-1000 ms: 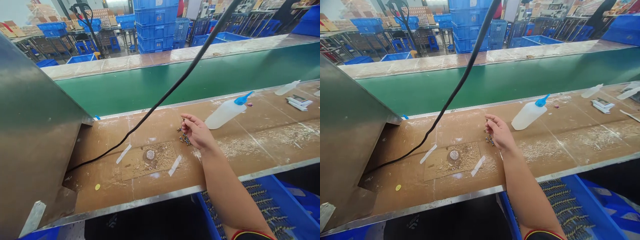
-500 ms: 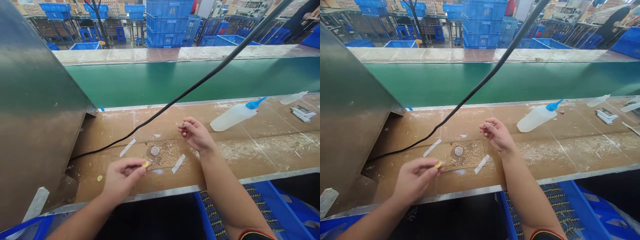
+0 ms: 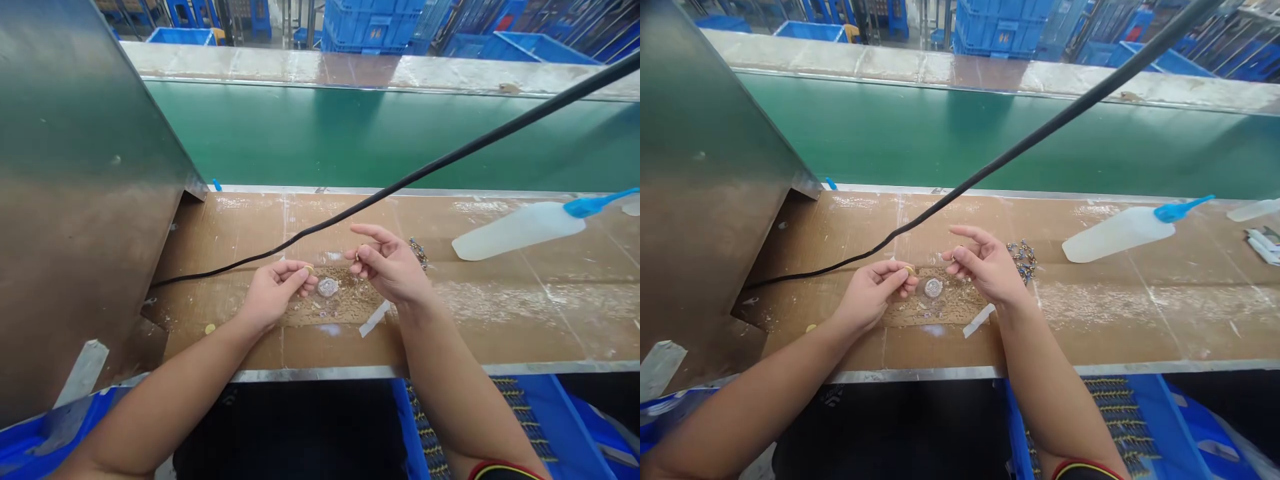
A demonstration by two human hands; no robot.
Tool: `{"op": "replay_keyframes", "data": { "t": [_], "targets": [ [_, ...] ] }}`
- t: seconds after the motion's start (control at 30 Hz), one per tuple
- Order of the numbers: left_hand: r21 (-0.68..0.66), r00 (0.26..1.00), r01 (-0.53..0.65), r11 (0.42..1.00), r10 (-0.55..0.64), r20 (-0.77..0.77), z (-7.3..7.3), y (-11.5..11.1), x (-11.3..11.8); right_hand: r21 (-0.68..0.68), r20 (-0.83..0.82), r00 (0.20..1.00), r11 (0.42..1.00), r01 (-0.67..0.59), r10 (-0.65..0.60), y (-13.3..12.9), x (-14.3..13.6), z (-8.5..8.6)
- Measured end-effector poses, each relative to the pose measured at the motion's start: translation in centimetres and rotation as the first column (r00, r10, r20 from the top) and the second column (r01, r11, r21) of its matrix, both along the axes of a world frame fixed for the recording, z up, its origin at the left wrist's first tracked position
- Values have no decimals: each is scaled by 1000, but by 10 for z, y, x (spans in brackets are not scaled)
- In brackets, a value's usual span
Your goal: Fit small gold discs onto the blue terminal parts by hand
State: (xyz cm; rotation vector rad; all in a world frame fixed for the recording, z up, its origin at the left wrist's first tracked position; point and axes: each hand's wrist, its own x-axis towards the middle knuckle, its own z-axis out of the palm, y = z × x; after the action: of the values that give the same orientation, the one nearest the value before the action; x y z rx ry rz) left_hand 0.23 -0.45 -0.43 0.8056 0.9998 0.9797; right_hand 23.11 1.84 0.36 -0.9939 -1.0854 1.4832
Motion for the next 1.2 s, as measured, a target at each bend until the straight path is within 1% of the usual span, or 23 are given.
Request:
{"op": "replay_keyframes", "data": {
  "t": [0.07, 0.13, 0.27, 0.33, 0.4, 0.47, 0.53, 0.63, 0.7, 0.77, 0.9, 0.97, 1.03, 1.13, 1.2],
  "targets": [
    [-41, 999, -2, 999, 4, 46, 1, 1, 1, 22, 84, 996, 1000, -18, 17, -4, 0, -4],
    [-68, 997, 1, 998, 4, 77, 3, 1, 2, 77, 179, 984, 997, -25, 11, -9, -1, -3],
    [-90, 995, 3, 996, 6, 101, 6, 1, 1, 242, 330, 941, 970, -4, -79, -15, -7, 5],
    [-71, 995, 4, 997, 3, 101, 7, 0, 1, 274, 392, 918, 961, -46, -68, -18, -9, 10],
    [-47, 994, 9, 999, -4, 105, 7, 0, 0, 262, 455, 891, 956, -129, -5, -20, -8, 12],
    [-31, 994, 7, 999, -3, 114, 6, 0, 0, 263, 524, 851, 946, -190, 26, -22, -7, 13],
    [-23, 994, 6, 1000, -4, 109, 5, 1, 0, 297, 598, 801, 931, -213, -8, -23, -6, 12],
    [-5, 996, 4, 1000, -4, 93, 1, 2, 0, 364, 679, 727, 908, -209, -104, -23, -4, 10],
    [12, 996, -5, 1000, 4, 92, -1, 2, -1, 375, 697, 705, 905, -203, -130, -23, -3, 8],
    [35, 996, -18, 999, 15, 84, -2, 3, -1, 359, 695, 711, 909, -210, -109, -22, -2, 7],
    [78, 998, -47, 996, 43, 52, -5, 4, 0, 325, 675, 738, 909, -262, -29, -23, 0, 9],
    [91, 998, -45, 995, 41, 50, -6, 4, 0, 296, 666, 746, 913, -281, 14, -24, 1, 11],
    [103, 998, -37, 994, 31, 55, -7, 4, -1, 251, 647, 758, 916, -314, 82, -26, 2, 14],
    [113, 998, -28, 993, 22, 52, -7, 4, -2, 208, 629, 754, 894, -398, 189, -29, 4, 17],
    [119, 999, -23, 993, 18, 46, -7, 4, -2, 256, 660, 732, 867, -428, 167, -29, 4, 18]
  ]
}}
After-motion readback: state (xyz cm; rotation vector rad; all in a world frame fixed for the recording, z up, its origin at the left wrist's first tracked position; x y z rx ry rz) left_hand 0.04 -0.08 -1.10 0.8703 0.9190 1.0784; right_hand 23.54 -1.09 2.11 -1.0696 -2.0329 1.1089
